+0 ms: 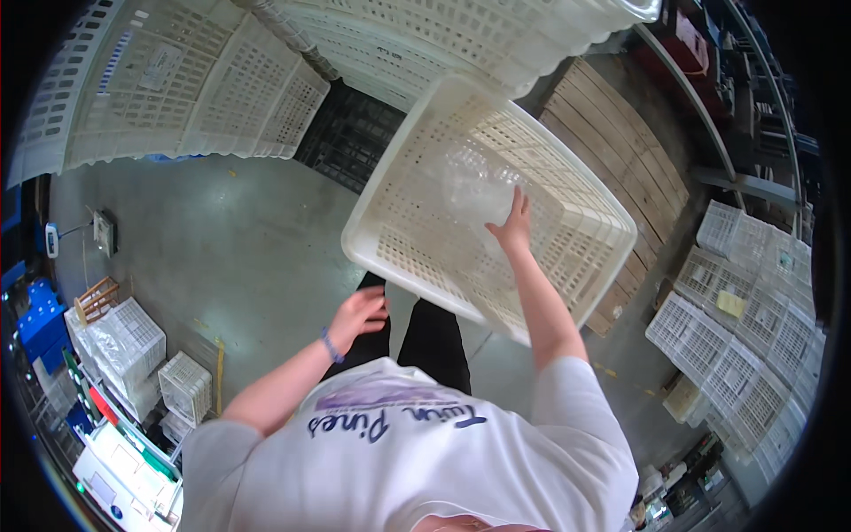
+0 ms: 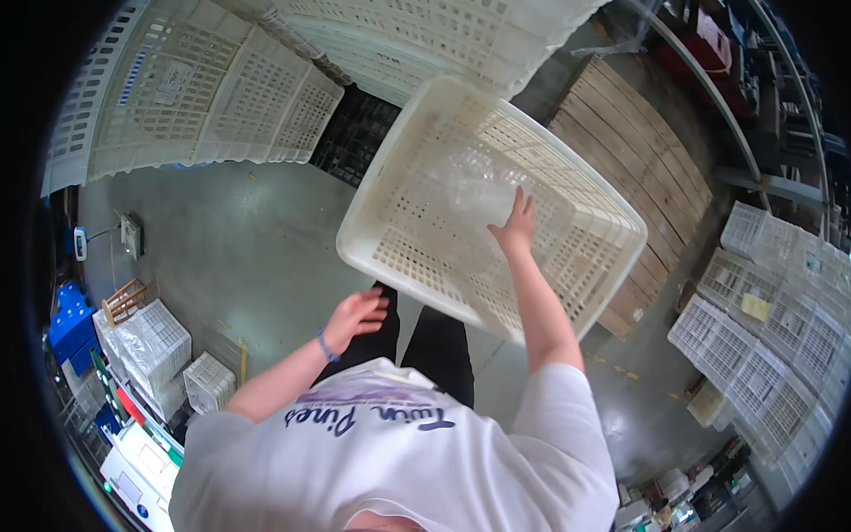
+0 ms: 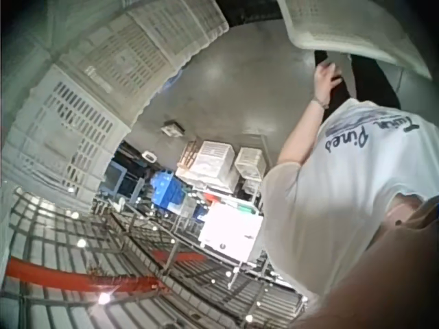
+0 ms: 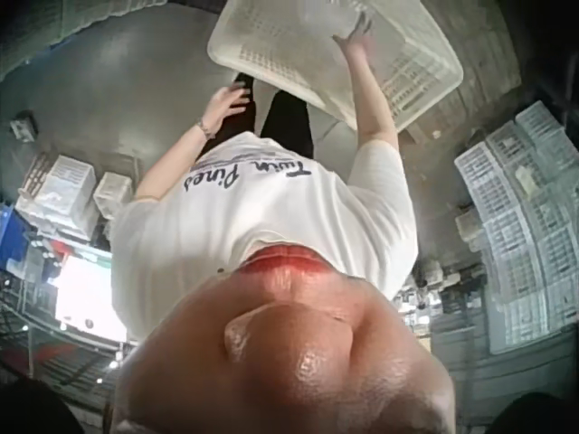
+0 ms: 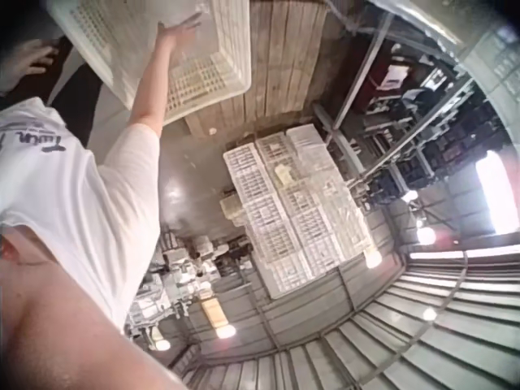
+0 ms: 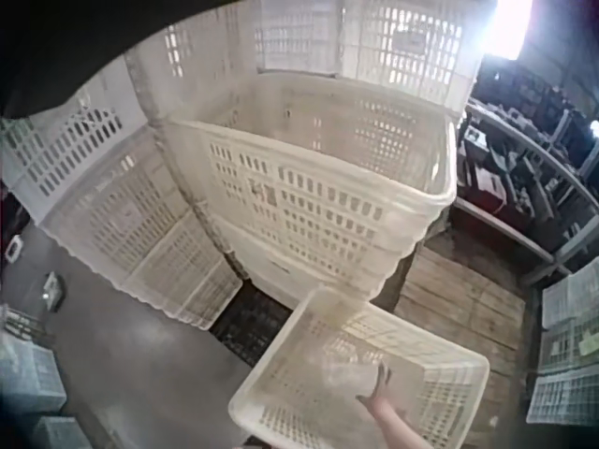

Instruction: Process plastic housing components with a handheld tool and prepare storage baskets with liners.

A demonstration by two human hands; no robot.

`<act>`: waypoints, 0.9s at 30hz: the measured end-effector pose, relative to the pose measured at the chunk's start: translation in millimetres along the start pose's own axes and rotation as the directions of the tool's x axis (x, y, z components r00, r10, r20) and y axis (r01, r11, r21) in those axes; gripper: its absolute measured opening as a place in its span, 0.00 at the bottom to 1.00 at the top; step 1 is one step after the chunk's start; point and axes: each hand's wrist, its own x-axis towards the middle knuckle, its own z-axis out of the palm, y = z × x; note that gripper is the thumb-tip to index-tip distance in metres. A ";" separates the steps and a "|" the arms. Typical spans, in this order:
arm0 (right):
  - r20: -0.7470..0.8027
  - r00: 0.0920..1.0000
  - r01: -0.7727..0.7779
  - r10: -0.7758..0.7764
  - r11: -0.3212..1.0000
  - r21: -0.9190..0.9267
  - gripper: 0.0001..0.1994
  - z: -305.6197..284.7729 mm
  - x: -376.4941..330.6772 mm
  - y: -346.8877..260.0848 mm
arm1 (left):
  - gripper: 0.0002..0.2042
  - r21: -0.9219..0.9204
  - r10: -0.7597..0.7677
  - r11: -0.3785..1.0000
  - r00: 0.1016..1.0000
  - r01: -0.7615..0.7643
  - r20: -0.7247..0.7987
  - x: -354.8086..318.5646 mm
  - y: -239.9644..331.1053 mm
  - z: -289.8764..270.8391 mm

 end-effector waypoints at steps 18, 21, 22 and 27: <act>0.094 0.782 0.382 -0.616 0.593 0.709 0.22 -237.4 -122.0 -257.4 | 0.20 0.143 0.684 0.565 0.558 -0.812 0.470 -89.3 153.2 22.6; 0.106 0.811 0.476 -0.575 0.754 0.454 0.08 -311.7 -103.2 -279.6 | 0.18 0.166 0.870 0.257 0.303 -0.952 0.389 -143.3 165.3 10.4; -0.154 0.895 0.414 -0.419 0.651 0.636 0.03 -331.1 -69.1 -265.3 | 0.17 0.115 0.855 0.248 0.273 -0.962 0.441 -172.9 180.7 4.0; -0.913 -0.260 0.644 -0.315 0.648 -0.407 0.18 -480.5 29.4 -339.7 | 0.16 0.425 0.853 0.476 0.522 -0.770 -0.010 -152.8 133.0 -92.7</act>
